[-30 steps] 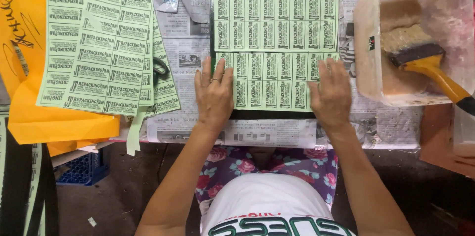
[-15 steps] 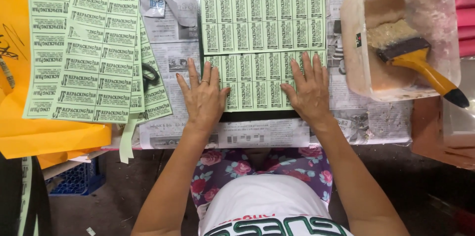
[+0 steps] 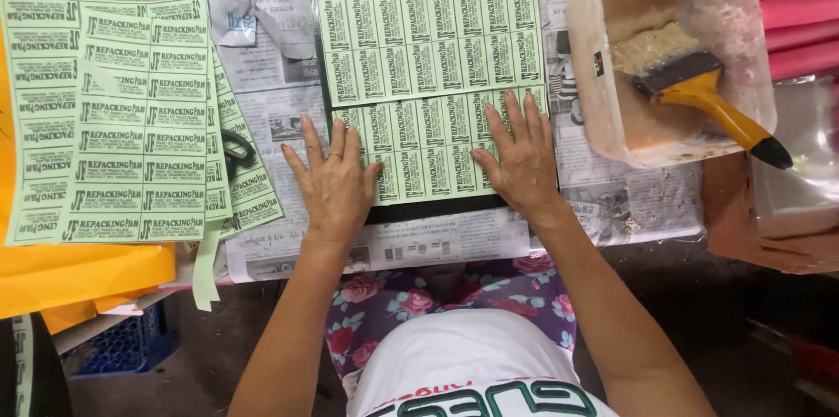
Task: Applying glue to a large poster board and sticking sheets of labels onto it in an organized manner.
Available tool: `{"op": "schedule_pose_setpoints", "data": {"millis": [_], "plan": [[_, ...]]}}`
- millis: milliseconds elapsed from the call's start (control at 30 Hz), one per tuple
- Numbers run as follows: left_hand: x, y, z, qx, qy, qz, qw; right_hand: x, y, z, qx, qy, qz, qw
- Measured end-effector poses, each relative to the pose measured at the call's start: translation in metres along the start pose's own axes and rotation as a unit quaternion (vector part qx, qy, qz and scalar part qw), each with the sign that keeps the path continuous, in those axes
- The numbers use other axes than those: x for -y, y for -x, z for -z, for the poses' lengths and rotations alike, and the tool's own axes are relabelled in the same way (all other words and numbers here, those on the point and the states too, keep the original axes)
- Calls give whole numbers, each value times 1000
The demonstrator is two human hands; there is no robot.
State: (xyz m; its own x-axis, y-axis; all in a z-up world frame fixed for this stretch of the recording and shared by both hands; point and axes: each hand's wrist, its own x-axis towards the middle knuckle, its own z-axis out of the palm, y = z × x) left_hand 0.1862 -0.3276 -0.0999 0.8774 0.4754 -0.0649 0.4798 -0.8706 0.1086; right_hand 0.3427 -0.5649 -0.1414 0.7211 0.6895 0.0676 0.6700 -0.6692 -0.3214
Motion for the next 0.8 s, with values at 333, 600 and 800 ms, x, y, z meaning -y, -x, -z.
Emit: {"op": "schedule_pose_setpoints", "data": {"millis": [333,600,800], "plan": [[0,3,2,-4,0,-1,1000,3,2,3,-12,5,11,1000],[2,5,-2,-29,-12,-16,999,4,3,4,-20,7,16,1000],[5,5,-7,-68,1,-34,997,7,3,8,-21,21,27,999]]}}
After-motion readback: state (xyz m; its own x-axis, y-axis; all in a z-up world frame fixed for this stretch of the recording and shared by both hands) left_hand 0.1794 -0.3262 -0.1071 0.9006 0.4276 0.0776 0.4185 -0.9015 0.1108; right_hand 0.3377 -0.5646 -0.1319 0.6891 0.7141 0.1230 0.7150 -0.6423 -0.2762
